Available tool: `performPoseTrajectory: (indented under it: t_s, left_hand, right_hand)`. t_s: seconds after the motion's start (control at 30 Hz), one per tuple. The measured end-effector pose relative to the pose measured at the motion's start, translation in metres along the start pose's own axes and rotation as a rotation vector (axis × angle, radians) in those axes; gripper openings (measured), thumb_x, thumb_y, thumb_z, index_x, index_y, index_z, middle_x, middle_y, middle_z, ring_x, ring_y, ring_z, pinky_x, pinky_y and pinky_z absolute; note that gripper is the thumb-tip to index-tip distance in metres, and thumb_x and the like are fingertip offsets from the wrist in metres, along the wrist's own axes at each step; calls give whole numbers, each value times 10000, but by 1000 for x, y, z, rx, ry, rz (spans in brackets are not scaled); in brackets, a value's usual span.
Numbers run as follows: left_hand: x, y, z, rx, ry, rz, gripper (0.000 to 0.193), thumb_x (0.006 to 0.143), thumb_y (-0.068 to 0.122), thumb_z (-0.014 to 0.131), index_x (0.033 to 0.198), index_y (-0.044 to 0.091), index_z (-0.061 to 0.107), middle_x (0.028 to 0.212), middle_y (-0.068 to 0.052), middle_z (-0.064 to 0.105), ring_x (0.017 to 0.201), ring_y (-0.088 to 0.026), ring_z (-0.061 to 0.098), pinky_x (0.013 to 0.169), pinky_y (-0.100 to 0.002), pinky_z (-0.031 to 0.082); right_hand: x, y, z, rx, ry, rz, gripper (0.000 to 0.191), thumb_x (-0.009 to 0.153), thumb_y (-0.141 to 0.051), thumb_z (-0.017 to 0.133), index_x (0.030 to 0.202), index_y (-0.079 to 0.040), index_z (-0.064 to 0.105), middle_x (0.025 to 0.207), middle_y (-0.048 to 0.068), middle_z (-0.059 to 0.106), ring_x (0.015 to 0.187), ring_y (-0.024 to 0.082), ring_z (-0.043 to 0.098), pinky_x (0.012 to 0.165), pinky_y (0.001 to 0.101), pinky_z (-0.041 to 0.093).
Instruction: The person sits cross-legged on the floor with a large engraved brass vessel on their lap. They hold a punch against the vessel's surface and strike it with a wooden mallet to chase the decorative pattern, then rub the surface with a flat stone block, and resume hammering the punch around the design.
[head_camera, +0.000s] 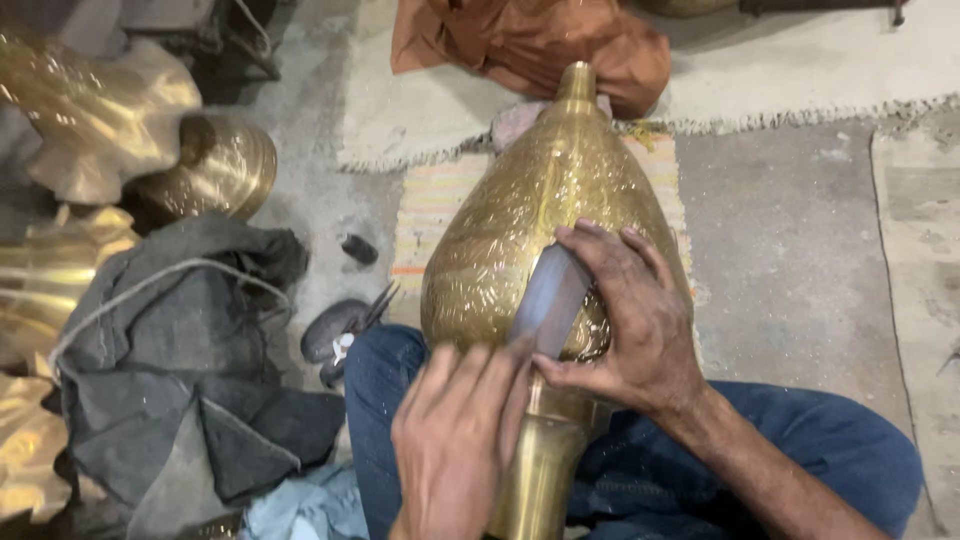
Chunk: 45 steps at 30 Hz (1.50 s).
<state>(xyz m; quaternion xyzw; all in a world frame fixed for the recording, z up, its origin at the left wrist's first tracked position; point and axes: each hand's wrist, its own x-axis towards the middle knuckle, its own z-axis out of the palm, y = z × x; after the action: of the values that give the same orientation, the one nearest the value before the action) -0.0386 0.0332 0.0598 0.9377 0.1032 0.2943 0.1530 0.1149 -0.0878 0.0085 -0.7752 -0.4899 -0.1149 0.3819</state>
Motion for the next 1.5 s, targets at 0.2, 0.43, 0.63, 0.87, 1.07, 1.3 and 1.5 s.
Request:
performPoseTrajectory:
  t_s: [0.2,0.43,0.63,0.87,1.07,1.3,1.5]
  left_hand:
    - [6,3,1,16,-19,43,318,878,118,759,1188,78,700,1015,-90,702,908,-278,632,780,-403,531]
    - [2,3,2,51,-76,-4,308,880,124,747,1185,93,715,966,-66,692,878,-262,623,778,-405,512]
    - [-5,0,8,96,-54,-11,328,850,156,748,1174,115,714,950,-55,679,898,-256,616,780,-387,506]
    - [5,5,5,107,-61,60,394,812,115,730,1204,87,701,1059,-94,689,959,-284,611,836,-425,499]
    - [9,7,1,49,-80,13,329,843,126,739,1167,80,706,977,-93,684,901,-287,602,798,-423,502]
    - [18,10,-6,12,-8,26,297,870,137,737,1160,79,705,988,-76,691,919,-282,607,799,-415,503]
    - [21,10,0,62,-76,29,280,898,119,742,1169,56,716,982,-93,688,916,-290,604,803,-424,492]
  right_hand:
    - [-1,-1,-1,32,-24,11,1100,615,-593,856,1503,-86,451,1506,127,578,1461,298,506,1248,540,337]
    - [-1,-1,0,17,12,-16,1121,617,-640,854,1492,-68,447,1469,151,586,1418,310,519,1234,544,327]
    - [0,-1,0,18,28,-8,1105,632,-629,873,1491,-74,454,1462,153,590,1415,303,523,1231,534,335]
    - [0,-4,-3,33,-15,28,1096,623,-609,851,1497,-71,466,1496,139,586,1455,305,514,1245,535,334]
    - [-3,-3,-2,52,-18,2,1109,660,-674,828,1511,-74,446,1505,127,579,1462,304,504,1262,546,319]
    - [-3,-1,2,5,8,32,1100,680,-720,795,1514,-86,460,1492,133,579,1447,303,519,1258,550,331]
    - [-4,2,2,20,1,-8,1138,680,-789,736,1527,-82,455,1513,151,609,1465,327,536,1270,536,341]
